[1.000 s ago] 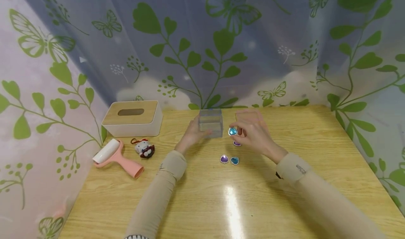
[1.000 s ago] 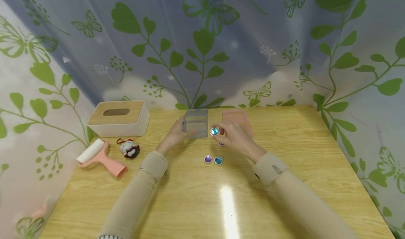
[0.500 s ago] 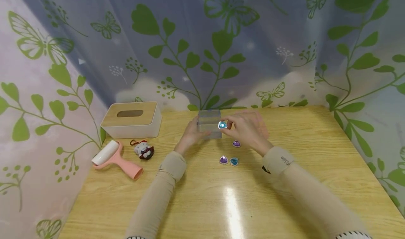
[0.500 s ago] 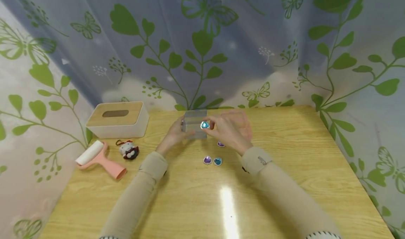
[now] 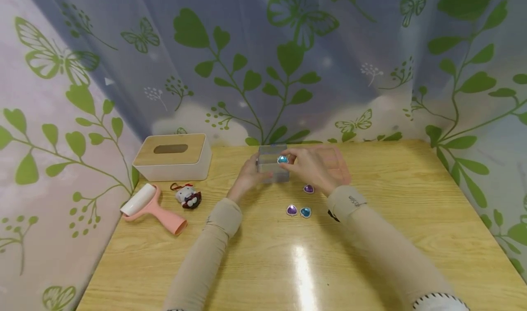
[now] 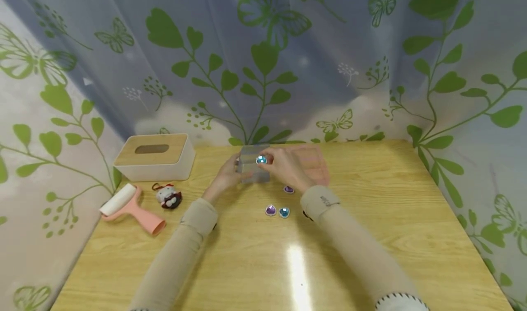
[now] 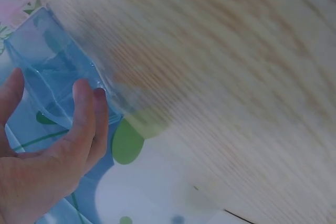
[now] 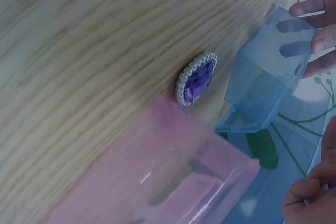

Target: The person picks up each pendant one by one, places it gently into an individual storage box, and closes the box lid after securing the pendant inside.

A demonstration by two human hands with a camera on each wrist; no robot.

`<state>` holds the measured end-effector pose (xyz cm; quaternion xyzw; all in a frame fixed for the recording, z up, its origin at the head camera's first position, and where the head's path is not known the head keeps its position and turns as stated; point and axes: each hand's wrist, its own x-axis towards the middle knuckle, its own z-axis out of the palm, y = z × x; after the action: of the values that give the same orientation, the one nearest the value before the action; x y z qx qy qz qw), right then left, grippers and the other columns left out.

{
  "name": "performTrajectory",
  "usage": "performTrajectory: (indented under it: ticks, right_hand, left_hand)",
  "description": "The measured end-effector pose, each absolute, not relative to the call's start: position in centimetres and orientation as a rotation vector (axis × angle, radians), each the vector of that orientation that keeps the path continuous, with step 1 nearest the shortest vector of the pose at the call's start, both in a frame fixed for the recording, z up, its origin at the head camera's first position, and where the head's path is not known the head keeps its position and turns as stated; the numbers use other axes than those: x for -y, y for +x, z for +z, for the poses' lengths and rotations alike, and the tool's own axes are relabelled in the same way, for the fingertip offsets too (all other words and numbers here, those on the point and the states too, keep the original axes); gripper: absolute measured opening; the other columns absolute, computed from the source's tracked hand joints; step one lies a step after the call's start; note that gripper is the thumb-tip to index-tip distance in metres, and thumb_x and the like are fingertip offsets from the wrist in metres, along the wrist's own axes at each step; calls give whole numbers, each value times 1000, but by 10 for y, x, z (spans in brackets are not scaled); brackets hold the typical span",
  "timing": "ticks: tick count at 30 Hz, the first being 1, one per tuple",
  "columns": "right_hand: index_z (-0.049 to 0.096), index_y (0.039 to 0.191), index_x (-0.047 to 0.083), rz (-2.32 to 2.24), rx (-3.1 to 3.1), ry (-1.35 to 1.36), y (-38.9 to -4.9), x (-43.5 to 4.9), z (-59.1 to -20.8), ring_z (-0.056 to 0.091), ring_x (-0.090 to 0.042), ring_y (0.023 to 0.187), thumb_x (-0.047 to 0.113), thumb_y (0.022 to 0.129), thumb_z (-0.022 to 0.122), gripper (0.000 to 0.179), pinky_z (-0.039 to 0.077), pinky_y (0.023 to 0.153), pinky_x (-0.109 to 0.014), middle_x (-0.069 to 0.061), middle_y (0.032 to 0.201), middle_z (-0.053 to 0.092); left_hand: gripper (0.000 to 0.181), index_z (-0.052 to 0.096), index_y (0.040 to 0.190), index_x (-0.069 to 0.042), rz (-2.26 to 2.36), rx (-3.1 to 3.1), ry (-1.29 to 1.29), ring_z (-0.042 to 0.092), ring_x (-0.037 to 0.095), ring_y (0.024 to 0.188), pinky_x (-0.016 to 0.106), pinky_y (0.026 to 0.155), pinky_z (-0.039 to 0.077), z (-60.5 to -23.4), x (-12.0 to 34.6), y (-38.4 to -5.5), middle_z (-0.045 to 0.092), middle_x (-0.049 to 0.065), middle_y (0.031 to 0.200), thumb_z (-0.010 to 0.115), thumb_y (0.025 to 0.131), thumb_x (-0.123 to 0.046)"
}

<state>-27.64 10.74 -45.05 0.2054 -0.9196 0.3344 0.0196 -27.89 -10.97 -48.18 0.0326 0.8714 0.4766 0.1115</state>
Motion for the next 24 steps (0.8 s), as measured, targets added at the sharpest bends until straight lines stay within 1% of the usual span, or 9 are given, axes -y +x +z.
performTrajectory:
  ticks: [4, 7, 9, 12, 14, 16, 18, 20, 24]
  right_hand:
    - [73, 132, 12, 988, 2891, 647, -282, -99, -455, 46, -10, 53, 40, 100, 73, 42, 39, 51, -25, -1, 89, 74]
    - [72, 132, 13, 941, 2933, 659, -287, -92, -457, 54, -11, 57, 41, 100, 72, 43, 45, 53, -26, -2, 93, 77]
    - [71, 133, 11, 934, 2963, 678, -291, -88, -459, 63, -13, 64, 40, 100, 73, 44, 52, 58, -27, -5, 98, 79]
    - [70, 133, 10, 903, 3003, 718, -297, -81, -461, 75, -17, 83, 37, 99, 74, 43, 62, 71, -31, -8, 108, 81]
    - [71, 132, 9, 873, 3019, 737, -299, -76, -462, 78, -22, 93, 35, 99, 75, 42, 64, 78, -35, -9, 111, 81]
    - [72, 132, 10, 828, 3035, 746, -301, -72, -463, 78, -24, 98, 36, 99, 75, 42, 65, 83, -38, -9, 114, 81]
    - [72, 131, 11, 782, 3048, 750, -302, -68, -464, 78, -24, 100, 36, 99, 75, 41, 64, 85, -40, -7, 115, 81]
    - [73, 130, 12, 754, 3060, 747, -303, -65, -465, 77, -23, 99, 37, 99, 75, 40, 63, 84, -39, -6, 114, 81]
    - [74, 129, 13, 681, 3082, 742, -307, -60, -467, 75, -19, 90, 37, 98, 76, 39, 61, 76, -34, -4, 108, 81]
  left_hand:
    - [90, 24, 165, 0, 1427, -2539, 63, 46, 45, 148, 57, 125, 41, -480, 110, -278, 45, 26, 161, 78, 94, -15]
    - [91, 23, 165, 0, 1425, -2542, 44, 45, 46, 149, 57, 125, 41, -478, 110, -278, 43, 26, 163, 79, 94, -14]
    - [90, 24, 165, 0, 1416, -2556, 41, 47, 46, 148, 57, 124, 43, -478, 111, -278, 44, 27, 162, 79, 94, -14]
    - [87, 26, 163, 3, 1418, -2580, 58, 51, 46, 143, 56, 121, 45, -479, 112, -278, 48, 29, 158, 78, 94, -12]
    - [85, 28, 162, 4, 1426, -2585, 80, 54, 46, 140, 55, 119, 48, -480, 112, -278, 50, 30, 155, 78, 95, -10]
    - [85, 28, 162, 5, 1434, -2582, 94, 55, 47, 139, 55, 118, 49, -481, 112, -277, 51, 30, 155, 77, 95, -10]
    - [85, 27, 162, 4, 1434, -2579, 93, 55, 46, 140, 56, 118, 49, -482, 113, -277, 50, 30, 155, 77, 95, -11]
    - [85, 27, 163, 4, 1441, -2575, 93, 54, 46, 140, 56, 117, 49, -482, 113, -276, 50, 30, 155, 77, 96, -11]
    - [83, 30, 161, 4, 1449, -2582, 115, 55, 45, 139, 55, 119, 48, -482, 112, -277, 53, 28, 153, 77, 95, -9]
